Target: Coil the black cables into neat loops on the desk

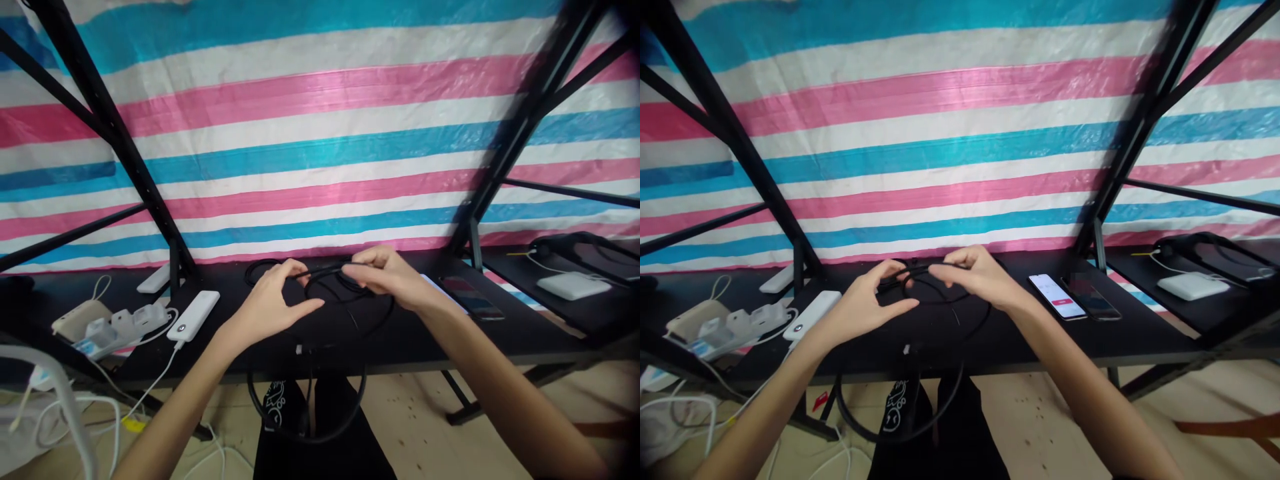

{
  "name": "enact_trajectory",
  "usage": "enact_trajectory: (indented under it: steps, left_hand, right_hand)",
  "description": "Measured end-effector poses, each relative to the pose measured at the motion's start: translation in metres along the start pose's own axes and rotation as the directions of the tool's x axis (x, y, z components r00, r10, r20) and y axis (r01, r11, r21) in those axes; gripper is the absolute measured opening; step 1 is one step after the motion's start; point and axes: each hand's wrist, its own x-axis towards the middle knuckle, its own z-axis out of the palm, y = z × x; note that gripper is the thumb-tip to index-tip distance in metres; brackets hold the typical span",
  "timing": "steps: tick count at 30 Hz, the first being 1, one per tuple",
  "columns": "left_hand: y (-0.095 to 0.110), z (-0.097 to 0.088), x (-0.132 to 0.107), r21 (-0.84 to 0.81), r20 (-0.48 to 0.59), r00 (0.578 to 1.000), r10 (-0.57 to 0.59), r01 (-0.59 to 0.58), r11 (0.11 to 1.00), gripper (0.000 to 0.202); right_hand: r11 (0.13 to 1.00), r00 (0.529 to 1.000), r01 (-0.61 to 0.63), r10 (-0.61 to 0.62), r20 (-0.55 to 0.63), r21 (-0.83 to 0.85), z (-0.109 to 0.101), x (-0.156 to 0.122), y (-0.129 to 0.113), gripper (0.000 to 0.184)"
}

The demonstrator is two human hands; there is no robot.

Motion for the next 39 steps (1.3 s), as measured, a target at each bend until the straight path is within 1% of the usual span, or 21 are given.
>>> enact_trajectory:
  steps: [2,4,7,9,10,12,13,14,15,17,19,20,21,23,25,26,28,30,32,36,39]
  left_hand:
    - [-0.009,0.009,-0.003,-0.048,0.011,1.000,-0.016,0.017,0.999,0.063]
    - [-0.018,0.025,-0.008,-0.119,0.066,0.997,-0.040,0.047,0.992,0.058]
    - [-0.029,0.056,-0.018,-0.290,0.202,0.969,-0.145,0.201,0.936,0.068]
    - [-0.035,0.074,-0.026,-0.361,0.338,0.907,-0.251,0.371,0.856,0.088]
    - [-0.037,0.080,-0.030,-0.373,0.432,0.858,-0.279,0.451,0.811,0.091]
    - [-0.042,0.088,-0.034,-0.400,0.622,0.747,-0.234,0.561,0.725,0.086]
    - [-0.044,0.089,-0.034,-0.439,0.664,0.726,-0.179,0.573,0.693,0.081]
    - [-0.046,0.087,-0.034,-0.499,0.648,0.750,-0.134,0.551,0.669,0.075]
    - [-0.047,0.083,-0.033,-0.575,0.574,0.811,-0.117,0.501,0.647,0.069]
    - [-0.045,0.069,-0.029,-0.723,0.315,0.934,-0.166,0.350,0.596,0.059]
    - [-0.037,0.048,-0.028,-0.821,0.105,0.974,-0.203,0.200,0.534,0.062]
    - [-0.031,0.037,-0.028,-0.846,0.051,0.983,-0.177,0.136,0.515,0.068]
    - [-0.024,0.027,-0.030,-0.833,0.058,0.992,-0.109,0.108,0.542,0.072]
    - [-0.009,0.011,-0.037,-0.706,0.179,0.982,0.060,0.086,0.703,0.073]
    - [0.001,0.004,-0.046,-0.491,0.333,0.932,0.146,0.039,0.870,0.057]
    - [0.002,0.003,-0.050,-0.395,0.374,0.914,0.158,0.003,0.919,0.046]
    - [-0.006,0.002,-0.058,-0.291,0.358,0.919,0.167,-0.060,0.955,0.039]
    - [-0.027,-0.004,-0.063,-0.272,0.275,0.950,0.146,-0.069,0.960,0.052]
    - [-0.054,-0.015,-0.069,-0.247,0.181,0.982,0.049,-0.003,0.969,0.059]
    - [-0.097,-0.033,-0.078,-0.201,-0.010,0.989,-0.150,0.145,0.969,0.064]
    - [-0.103,-0.026,-0.079,-0.160,0.014,0.976,-0.216,0.215,0.963,0.059]
  right_hand:
    - [0.974,0.990,0.033,0.000,-0.144,0.223,0.000,0.001,0.002,0.050]
    - [0.912,0.966,0.095,0.012,-0.259,0.398,0.004,0.003,0.001,0.055]
    - [0.837,0.920,0.195,0.024,-0.391,0.511,0.011,0.008,-0.003,0.057]
    - [0.818,0.884,0.246,0.030,-0.467,0.519,0.014,0.012,-0.006,0.058]
    - [0.814,0.862,0.272,0.030,-0.506,0.513,0.014,0.014,-0.006,0.059]
    - [0.818,0.816,0.328,0.007,-0.578,0.473,0.011,0.016,-0.005,0.059]
    - [0.828,0.798,0.349,-0.017,-0.603,0.439,0.009,0.017,-0.004,0.058]
    - [0.844,0.789,0.358,-0.043,-0.613,0.400,0.008,0.017,-0.002,0.057]
    - [0.864,0.786,0.357,-0.072,-0.614,0.355,0.007,0.016,0.001,0.056]
    - [0.906,0.785,0.341,-0.128,-0.606,0.250,0.006,0.015,0.005,0.053]
    - [0.938,0.774,0.319,-0.175,-0.609,0.135,0.008,0.013,0.007,0.051]
    - [0.948,0.763,0.309,-0.200,-0.615,0.075,0.010,0.012,0.007,0.050]
    - [0.954,0.751,0.299,-0.228,-0.620,0.011,0.012,0.011,0.007,0.048]
    - [0.955,0.734,0.272,-0.285,-0.617,-0.118,0.016,0.011,0.004,0.045]
    - [0.941,0.726,0.245,-0.338,-0.599,-0.235,0.018,0.011,0.002,0.042]
    - [0.931,0.731,0.231,-0.358,-0.581,-0.283,0.018,0.011,0.002,0.041]
    - [0.914,0.755,0.215,-0.378,-0.536,-0.343,0.014,0.011,0.004,0.036]
    - [0.906,0.779,0.199,-0.377,-0.500,-0.374,0.004,0.010,0.008,0.031]
    - [0.904,0.783,0.171,-0.366,-0.503,-0.391,-0.012,0.009,0.015,0.027]
    - [0.938,0.740,0.121,-0.304,-0.601,-0.325,-0.045,0.004,0.023,0.023]
    - [0.979,0.700,0.141,-0.202,-0.685,-0.145,-0.057,0.004,0.018,0.027]
